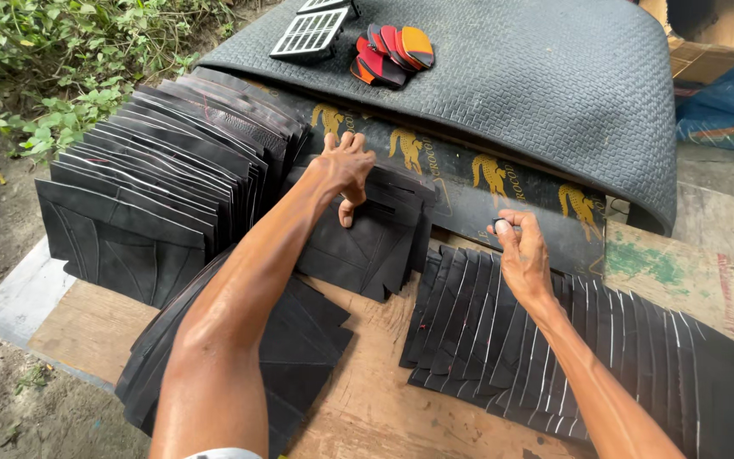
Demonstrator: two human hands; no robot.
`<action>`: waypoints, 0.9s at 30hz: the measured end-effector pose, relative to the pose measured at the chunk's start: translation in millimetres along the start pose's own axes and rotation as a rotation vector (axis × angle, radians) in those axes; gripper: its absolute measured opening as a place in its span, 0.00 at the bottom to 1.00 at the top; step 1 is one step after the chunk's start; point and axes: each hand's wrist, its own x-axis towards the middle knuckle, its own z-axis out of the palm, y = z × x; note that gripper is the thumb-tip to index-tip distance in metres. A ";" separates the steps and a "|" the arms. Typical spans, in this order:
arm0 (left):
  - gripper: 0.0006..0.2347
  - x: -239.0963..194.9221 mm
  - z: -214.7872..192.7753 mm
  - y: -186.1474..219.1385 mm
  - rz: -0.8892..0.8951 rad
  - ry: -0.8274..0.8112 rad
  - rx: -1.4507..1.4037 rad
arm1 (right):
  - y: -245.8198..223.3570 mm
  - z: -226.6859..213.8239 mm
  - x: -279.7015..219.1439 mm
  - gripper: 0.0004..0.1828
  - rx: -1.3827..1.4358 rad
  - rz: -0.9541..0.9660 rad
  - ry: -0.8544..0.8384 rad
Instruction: The person repeatedly rubs the edges of black shoe parts with a small round object. The person picks up each part from a stack, rubs the edges, and places it back on the stack.
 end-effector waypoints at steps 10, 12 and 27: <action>0.25 -26.1 -47.7 -22.6 0.183 0.130 -0.181 | 18.4 -15.8 2.1 0.14 -0.046 0.021 0.015; 0.26 -33.1 -64.3 -25.5 0.201 0.286 -0.201 | 17.9 -18.3 0.2 0.14 -0.067 0.045 0.020; 0.44 -249.3 4.0 10.5 -0.234 0.409 -1.429 | 3.3 -55.6 -32.4 0.16 -0.040 0.015 0.060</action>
